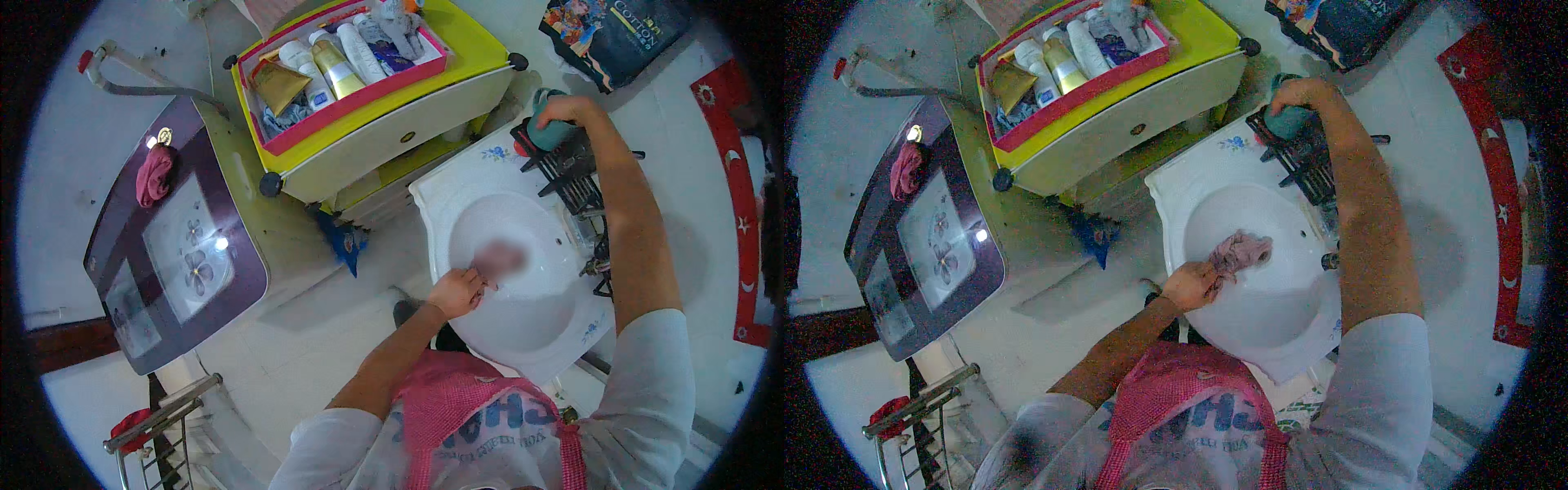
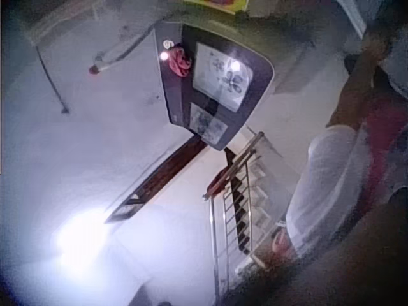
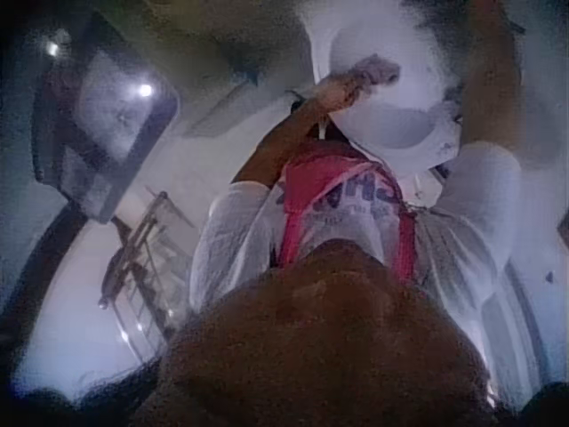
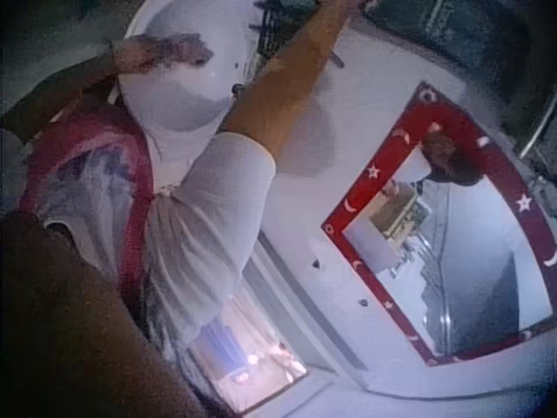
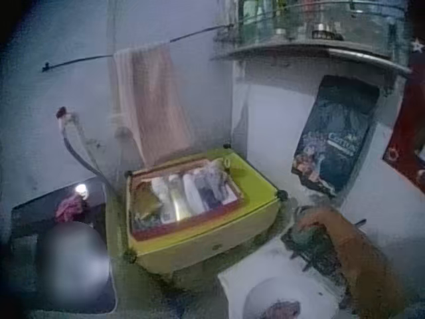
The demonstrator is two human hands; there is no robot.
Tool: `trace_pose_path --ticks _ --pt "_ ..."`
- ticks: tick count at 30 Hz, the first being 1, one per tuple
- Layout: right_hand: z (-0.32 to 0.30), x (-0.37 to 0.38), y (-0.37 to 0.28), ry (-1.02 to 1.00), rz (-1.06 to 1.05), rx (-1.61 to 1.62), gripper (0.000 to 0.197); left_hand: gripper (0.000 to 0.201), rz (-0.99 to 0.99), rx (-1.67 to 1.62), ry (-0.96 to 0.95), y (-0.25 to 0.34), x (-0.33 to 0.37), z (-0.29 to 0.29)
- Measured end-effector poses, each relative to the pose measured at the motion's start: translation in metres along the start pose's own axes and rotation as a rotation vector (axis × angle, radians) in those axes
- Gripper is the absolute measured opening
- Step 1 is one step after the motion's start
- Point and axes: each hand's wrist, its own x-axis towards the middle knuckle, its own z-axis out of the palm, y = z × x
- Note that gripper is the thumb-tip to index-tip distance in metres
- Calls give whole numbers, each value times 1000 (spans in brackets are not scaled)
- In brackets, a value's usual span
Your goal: The person hand-washes a pink cloth in a white sink, repeatedly scrubbing and rinsing it under running water. After wringing out the excess water, the person places the wet cloth on top of a washing machine and then dries their hands with a white towel.
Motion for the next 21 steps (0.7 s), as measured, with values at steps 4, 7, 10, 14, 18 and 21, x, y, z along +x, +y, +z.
trace_pose_path --ticks 4,7,10,14,18,21 --pt "1 6 1 -41 -9 70 41 25 6 -8 -29 0 0 -1" --pt "1 3 -4 10 2 -35 40 27 8 15 -8 3 1 -6" --pt "4 12 2 7 -44 1 35 26 18 1 26 3 1 -4" --pt "7 15 6 35 -32 -6 35 26 -3 50 -13 0 -1 0" --pt "8 13 17 212 -51 -45 44 29 -17 51 -64 1 -1 0" --pt "-6 3 26 322 -131 -199 62 31 3 51 -34 -5 -3 11"
